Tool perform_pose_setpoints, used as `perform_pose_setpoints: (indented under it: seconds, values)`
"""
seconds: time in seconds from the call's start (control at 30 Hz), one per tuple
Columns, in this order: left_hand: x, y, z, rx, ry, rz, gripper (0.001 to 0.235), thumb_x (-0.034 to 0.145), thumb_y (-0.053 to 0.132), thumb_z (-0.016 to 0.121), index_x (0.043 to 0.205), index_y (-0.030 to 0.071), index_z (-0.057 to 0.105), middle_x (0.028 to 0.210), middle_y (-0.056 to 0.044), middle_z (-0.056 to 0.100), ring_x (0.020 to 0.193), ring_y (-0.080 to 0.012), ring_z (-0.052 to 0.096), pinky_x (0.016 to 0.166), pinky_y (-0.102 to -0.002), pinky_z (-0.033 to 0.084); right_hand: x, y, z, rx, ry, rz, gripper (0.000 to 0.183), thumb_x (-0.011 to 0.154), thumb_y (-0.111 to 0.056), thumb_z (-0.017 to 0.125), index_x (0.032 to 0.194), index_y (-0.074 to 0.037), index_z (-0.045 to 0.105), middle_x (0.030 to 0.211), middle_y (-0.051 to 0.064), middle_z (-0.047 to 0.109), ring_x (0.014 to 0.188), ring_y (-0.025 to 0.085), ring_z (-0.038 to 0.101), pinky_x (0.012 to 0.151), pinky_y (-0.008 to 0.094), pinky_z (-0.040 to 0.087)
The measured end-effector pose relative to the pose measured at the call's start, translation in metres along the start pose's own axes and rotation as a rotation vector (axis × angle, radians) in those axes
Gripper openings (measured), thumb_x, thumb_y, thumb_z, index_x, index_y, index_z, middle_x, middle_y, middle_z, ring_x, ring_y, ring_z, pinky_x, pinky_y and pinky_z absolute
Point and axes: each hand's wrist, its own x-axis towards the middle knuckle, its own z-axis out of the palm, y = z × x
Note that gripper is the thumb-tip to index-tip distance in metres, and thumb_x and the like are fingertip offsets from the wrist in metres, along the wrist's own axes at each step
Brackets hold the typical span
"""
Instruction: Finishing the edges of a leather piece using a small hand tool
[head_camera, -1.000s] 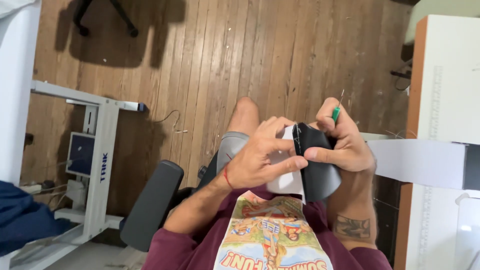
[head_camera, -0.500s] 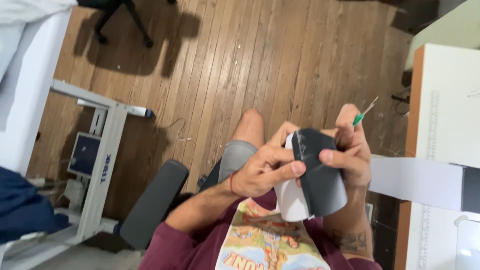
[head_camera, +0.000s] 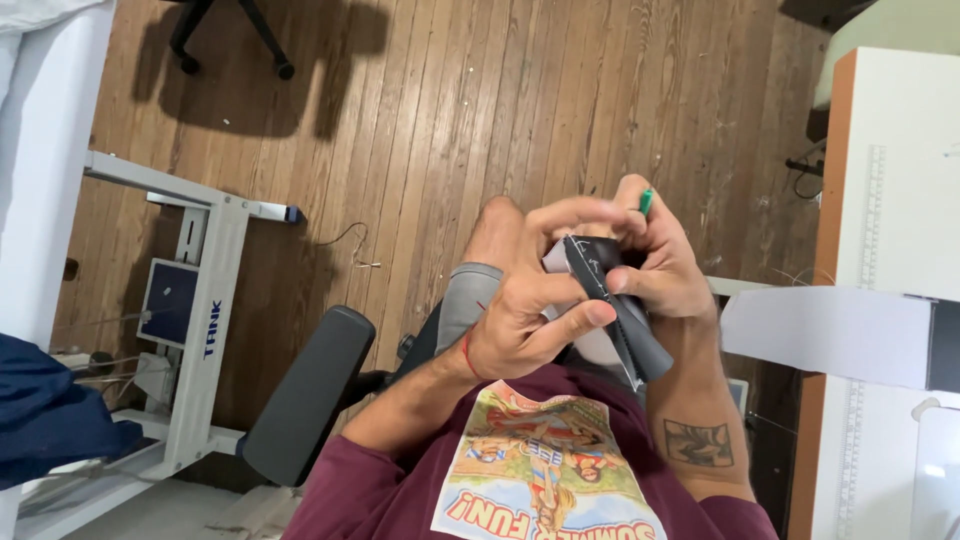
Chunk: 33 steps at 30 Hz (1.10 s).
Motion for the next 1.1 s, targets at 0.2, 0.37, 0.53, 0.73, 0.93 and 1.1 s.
perform_pose_setpoints:
  seconds: [0.2, 0.37, 0.53, 0.73, 0.93, 1.1]
  values:
    - [-0.01, 0.0, -0.008, 0.191, 0.095, 0.025, 0.042, 0.121, 0.033, 0.067, 0.083, 0.016, 0.069, 0.13, -0.008, 0.056, 0.124, -0.0278, 0.059, 0.118, -0.04, 0.047, 0.007, -0.053, 0.02, -0.826, 0.166, -0.262, 0.063, 0.13, -0.062, 0.024, 0.094, -0.01, 0.033, 0.138, 0.032, 0.056, 0.133, 0.049, 0.065, 0.118, 0.053, 0.045]
    - [-0.004, 0.018, -0.001, 0.244, 0.074, -0.077, 0.048, 0.125, 0.026, 0.049, 0.086, 0.003, 0.062, 0.132, -0.023, 0.047, 0.122, -0.0277, 0.051, 0.108, -0.045, 0.052, -0.039, -0.092, 0.073, -1.413, 0.375, -0.315, 0.047, 0.124, -0.027, 0.042, 0.088, 0.001, 0.052, 0.104, 0.021, 0.062, 0.102, 0.038, 0.051, 0.096, 0.052, 0.041]
    - [-0.002, 0.019, -0.002, 0.304, 0.052, -0.062, 0.044, 0.124, 0.023, 0.049, 0.092, 0.0, 0.07, 0.133, -0.026, 0.048, 0.13, -0.0306, 0.053, 0.109, -0.047, 0.054, -0.055, -0.102, 0.084, -1.703, 0.252, -0.306, 0.05, 0.116, -0.035, 0.064, 0.075, -0.006, 0.058, 0.094, 0.007, 0.055, 0.091, 0.036, 0.048, 0.092, 0.056, 0.037]
    - [-0.001, 0.021, -0.003, 0.346, 0.025, -0.035, 0.038, 0.124, 0.02, 0.053, 0.102, -0.004, 0.073, 0.132, -0.025, 0.047, 0.127, -0.0335, 0.055, 0.108, -0.048, 0.055, -0.058, -0.096, 0.077, -1.817, 0.172, -0.205, 0.045, 0.118, -0.037, 0.07, 0.082, -0.011, 0.064, 0.098, 0.005, 0.056, 0.094, 0.038, 0.047, 0.093, 0.058, 0.037]
    - [0.0, 0.023, -0.005, 0.397, 0.03, 0.004, 0.037, 0.124, 0.021, 0.054, 0.1, -0.002, 0.072, 0.131, -0.024, 0.047, 0.124, -0.0346, 0.052, 0.106, -0.048, 0.053, -0.051, -0.093, 0.077, -1.775, 0.186, -0.2, 0.049, 0.121, -0.04, 0.059, 0.084, -0.007, 0.063, 0.094, 0.006, 0.051, 0.093, 0.037, 0.047, 0.09, 0.057, 0.036]
    - [0.0, 0.024, -0.007, 0.395, -0.011, -0.008, 0.031, 0.122, 0.017, 0.056, 0.105, -0.002, 0.074, 0.127, -0.027, 0.051, 0.128, -0.0345, 0.055, 0.105, -0.048, 0.056, -0.051, -0.087, 0.068, -1.764, 0.131, -0.173, 0.056, 0.123, -0.045, 0.047, 0.086, -0.005, 0.062, 0.096, 0.009, 0.052, 0.092, 0.037, 0.048, 0.09, 0.056, 0.036]
